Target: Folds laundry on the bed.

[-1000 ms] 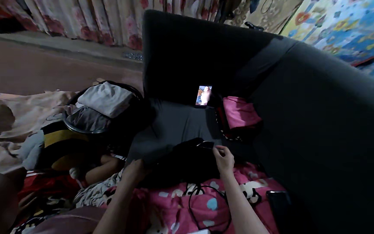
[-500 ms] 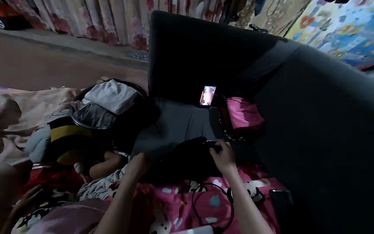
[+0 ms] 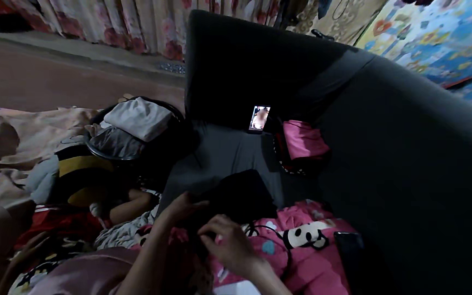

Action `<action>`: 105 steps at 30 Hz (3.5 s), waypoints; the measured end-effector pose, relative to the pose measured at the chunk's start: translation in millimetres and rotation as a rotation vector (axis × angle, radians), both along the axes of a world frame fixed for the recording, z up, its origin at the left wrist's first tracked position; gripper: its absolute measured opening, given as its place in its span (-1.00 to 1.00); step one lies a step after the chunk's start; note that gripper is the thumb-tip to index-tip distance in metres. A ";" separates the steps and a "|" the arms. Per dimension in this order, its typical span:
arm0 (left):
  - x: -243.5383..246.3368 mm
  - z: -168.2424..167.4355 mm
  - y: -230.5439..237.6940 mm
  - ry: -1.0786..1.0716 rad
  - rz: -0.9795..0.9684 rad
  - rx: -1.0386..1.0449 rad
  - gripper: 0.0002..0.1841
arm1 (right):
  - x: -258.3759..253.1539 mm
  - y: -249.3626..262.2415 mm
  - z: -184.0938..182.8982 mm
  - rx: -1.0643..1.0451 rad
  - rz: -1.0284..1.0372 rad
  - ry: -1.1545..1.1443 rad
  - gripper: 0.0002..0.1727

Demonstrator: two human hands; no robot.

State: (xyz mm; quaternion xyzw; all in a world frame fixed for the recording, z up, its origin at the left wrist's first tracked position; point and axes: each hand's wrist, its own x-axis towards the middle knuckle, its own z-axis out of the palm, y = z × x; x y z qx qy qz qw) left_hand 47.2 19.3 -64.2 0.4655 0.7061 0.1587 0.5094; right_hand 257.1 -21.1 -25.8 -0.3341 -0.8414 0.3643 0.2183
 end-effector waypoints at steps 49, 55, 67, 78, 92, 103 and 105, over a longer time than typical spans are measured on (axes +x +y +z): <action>65.1 -60.1 9.8 -0.444 0.386 0.084 -0.75 | 10.0 127.4 -60.0 -0.035 0.037 -0.561 -0.54; 63.9 -47.3 15.7 -0.278 0.220 0.067 -0.75 | 10.7 128.1 -64.3 -0.043 0.001 -0.533 -0.61; 62.5 -49.5 17.3 -0.131 0.090 0.091 -0.67 | 13.4 125.9 -62.6 -0.037 -0.010 -0.496 -0.65; 61.5 -29.2 11.6 0.169 -0.029 0.253 -0.63 | 15.8 128.4 -65.7 -0.104 -0.049 -0.432 -0.60; 53.9 -8.2 5.6 0.366 -0.051 0.018 -0.68 | 8.6 128.3 -69.0 -0.068 -0.090 -0.458 -0.76; -42.3 29.2 -58.2 0.430 0.121 -0.043 -0.66 | 10.9 132.1 -64.9 -0.147 -0.201 -0.333 -0.74; -38.6 25.6 -59.5 0.382 0.147 0.070 -0.64 | 17.7 134.1 -60.4 -0.199 -0.206 -0.274 -0.69</action>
